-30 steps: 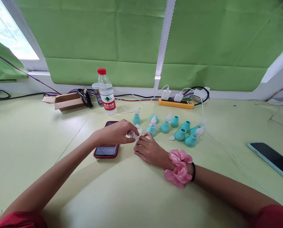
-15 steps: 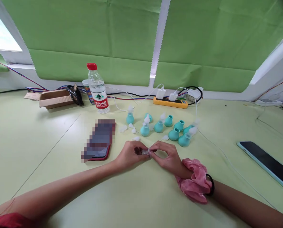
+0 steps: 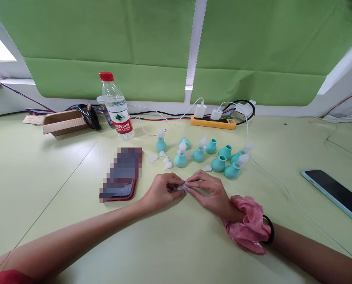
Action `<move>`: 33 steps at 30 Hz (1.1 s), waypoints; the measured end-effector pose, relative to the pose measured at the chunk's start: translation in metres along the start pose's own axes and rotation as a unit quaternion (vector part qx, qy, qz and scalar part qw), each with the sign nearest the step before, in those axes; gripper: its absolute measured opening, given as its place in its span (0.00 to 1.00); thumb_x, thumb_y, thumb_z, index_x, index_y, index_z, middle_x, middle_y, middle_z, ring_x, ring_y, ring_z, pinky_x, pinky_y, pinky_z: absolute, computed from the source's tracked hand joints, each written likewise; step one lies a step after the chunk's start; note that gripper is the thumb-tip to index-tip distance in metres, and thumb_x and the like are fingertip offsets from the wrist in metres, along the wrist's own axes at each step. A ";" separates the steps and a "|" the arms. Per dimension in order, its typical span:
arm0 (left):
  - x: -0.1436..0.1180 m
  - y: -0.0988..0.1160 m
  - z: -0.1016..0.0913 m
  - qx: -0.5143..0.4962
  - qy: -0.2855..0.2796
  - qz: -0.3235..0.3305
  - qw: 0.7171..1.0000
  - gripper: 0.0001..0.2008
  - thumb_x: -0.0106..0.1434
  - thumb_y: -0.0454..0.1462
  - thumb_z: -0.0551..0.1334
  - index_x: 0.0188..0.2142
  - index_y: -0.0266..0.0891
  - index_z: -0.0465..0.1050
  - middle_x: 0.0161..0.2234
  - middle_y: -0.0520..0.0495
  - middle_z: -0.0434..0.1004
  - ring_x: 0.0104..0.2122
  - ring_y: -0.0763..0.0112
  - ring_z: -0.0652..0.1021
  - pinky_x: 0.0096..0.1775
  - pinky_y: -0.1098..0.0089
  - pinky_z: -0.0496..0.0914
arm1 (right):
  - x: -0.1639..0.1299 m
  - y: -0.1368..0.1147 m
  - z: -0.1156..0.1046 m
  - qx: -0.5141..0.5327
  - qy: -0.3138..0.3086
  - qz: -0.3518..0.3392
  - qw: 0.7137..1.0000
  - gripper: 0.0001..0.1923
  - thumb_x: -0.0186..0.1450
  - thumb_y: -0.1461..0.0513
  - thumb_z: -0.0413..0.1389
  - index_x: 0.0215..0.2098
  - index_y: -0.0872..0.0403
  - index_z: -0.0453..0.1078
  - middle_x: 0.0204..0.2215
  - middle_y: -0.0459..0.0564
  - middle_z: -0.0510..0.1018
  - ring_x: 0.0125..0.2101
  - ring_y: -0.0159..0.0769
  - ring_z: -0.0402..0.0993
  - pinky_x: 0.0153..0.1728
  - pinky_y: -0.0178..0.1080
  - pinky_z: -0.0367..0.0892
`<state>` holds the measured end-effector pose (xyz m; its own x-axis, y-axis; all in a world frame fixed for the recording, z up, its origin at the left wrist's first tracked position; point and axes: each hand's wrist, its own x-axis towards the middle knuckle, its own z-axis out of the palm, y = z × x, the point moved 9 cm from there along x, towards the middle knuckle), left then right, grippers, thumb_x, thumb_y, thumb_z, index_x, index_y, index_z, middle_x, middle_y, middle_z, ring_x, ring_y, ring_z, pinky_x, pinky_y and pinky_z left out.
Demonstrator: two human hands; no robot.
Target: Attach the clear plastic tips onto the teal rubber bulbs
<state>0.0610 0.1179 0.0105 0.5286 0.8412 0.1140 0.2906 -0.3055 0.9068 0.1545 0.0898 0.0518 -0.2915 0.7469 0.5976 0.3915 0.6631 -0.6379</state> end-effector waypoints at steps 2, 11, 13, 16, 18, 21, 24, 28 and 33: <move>0.000 -0.001 -0.001 -0.003 0.007 -0.004 1.000 0.09 0.51 0.34 0.59 0.33 0.34 0.73 0.30 0.47 0.70 0.26 0.76 0.69 0.27 0.76 0.65 | 0.000 0.000 -0.001 -0.004 0.006 -0.006 1.000 0.08 0.55 0.68 0.54 0.32 0.52 0.73 0.27 0.49 0.75 0.30 0.34 0.68 0.30 0.38 0.67; -0.001 -0.010 -0.006 -0.029 0.034 -0.061 0.997 0.11 0.48 0.37 0.62 0.32 0.33 0.72 0.28 0.47 0.74 0.26 0.72 0.72 0.30 0.73 0.69 | 0.001 -0.003 0.000 -0.003 0.003 -0.021 1.000 0.09 0.54 0.70 0.55 0.31 0.52 0.73 0.26 0.48 0.76 0.29 0.35 0.67 0.29 0.39 0.68; -0.001 -0.010 -0.006 -0.043 0.041 -0.062 0.996 0.10 0.48 0.37 0.62 0.30 0.33 0.73 0.29 0.46 0.75 0.28 0.70 0.74 0.31 0.72 0.70 | 0.001 -0.003 0.000 -0.001 0.003 -0.020 1.000 0.09 0.53 0.70 0.55 0.30 0.52 0.73 0.26 0.49 0.76 0.29 0.35 0.67 0.29 0.40 0.68; 0.000 -0.005 -0.008 -0.046 0.053 -0.036 0.997 0.08 0.51 0.36 0.61 0.29 0.33 0.73 0.30 0.47 0.75 0.30 0.69 0.75 0.33 0.72 0.71 | 0.001 0.000 0.000 0.002 0.008 -0.006 1.000 0.08 0.53 0.69 0.56 0.30 0.53 0.73 0.27 0.49 0.76 0.29 0.35 0.68 0.30 0.39 0.68; -0.001 -0.001 -0.007 -0.037 0.051 -0.013 0.998 0.07 0.52 0.35 0.59 0.28 0.34 0.74 0.30 0.47 0.75 0.30 0.69 0.75 0.33 0.73 0.71 | 0.000 0.002 -0.001 0.003 0.012 0.001 1.000 0.07 0.53 0.69 0.56 0.29 0.53 0.72 0.27 0.49 0.76 0.29 0.34 0.68 0.30 0.39 0.68; -0.001 0.000 -0.009 -0.025 0.056 -0.005 0.998 0.06 0.52 0.34 0.57 0.28 0.34 0.73 0.29 0.47 0.75 0.29 0.70 0.74 0.32 0.73 0.71 | 0.000 0.003 0.000 0.002 0.007 0.005 1.000 0.06 0.53 0.68 0.56 0.28 0.53 0.71 0.26 0.48 0.76 0.29 0.33 0.70 0.31 0.38 0.68; -0.002 -0.003 -0.012 -0.023 0.068 -0.023 0.997 0.06 0.52 0.32 0.56 0.27 0.33 0.71 0.28 0.47 0.73 0.29 0.71 0.73 0.32 0.73 0.70 | 0.000 0.005 0.000 -0.006 0.007 0.020 1.000 0.05 0.54 0.68 0.55 0.29 0.54 0.70 0.26 0.48 0.76 0.29 0.33 0.70 0.32 0.38 0.67; -0.002 -0.002 -0.014 -0.006 0.070 -0.022 0.997 0.08 0.51 0.31 0.54 0.31 0.33 0.69 0.30 0.47 0.71 0.30 0.73 0.72 0.30 0.75 0.68 | -0.001 0.007 0.000 -0.012 0.000 0.040 0.999 0.05 0.53 0.68 0.55 0.29 0.53 0.69 0.26 0.47 0.75 0.28 0.33 0.70 0.31 0.37 0.66; -0.001 0.002 -0.005 0.047 0.033 -0.007 0.998 0.11 0.49 0.33 0.58 0.34 0.35 0.69 0.30 0.48 0.71 0.26 0.74 0.70 0.30 0.74 0.68 | -0.001 0.008 0.000 -0.023 -0.005 0.048 0.999 0.05 0.53 0.68 0.55 0.28 0.53 0.69 0.25 0.47 0.74 0.28 0.33 0.69 0.30 0.37 0.65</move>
<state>0.0569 0.1188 0.0142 0.4705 0.8727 0.1304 0.3728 -0.3306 0.8670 0.1579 0.0943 0.0466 -0.2594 0.8072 0.5302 0.4583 0.5861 -0.6681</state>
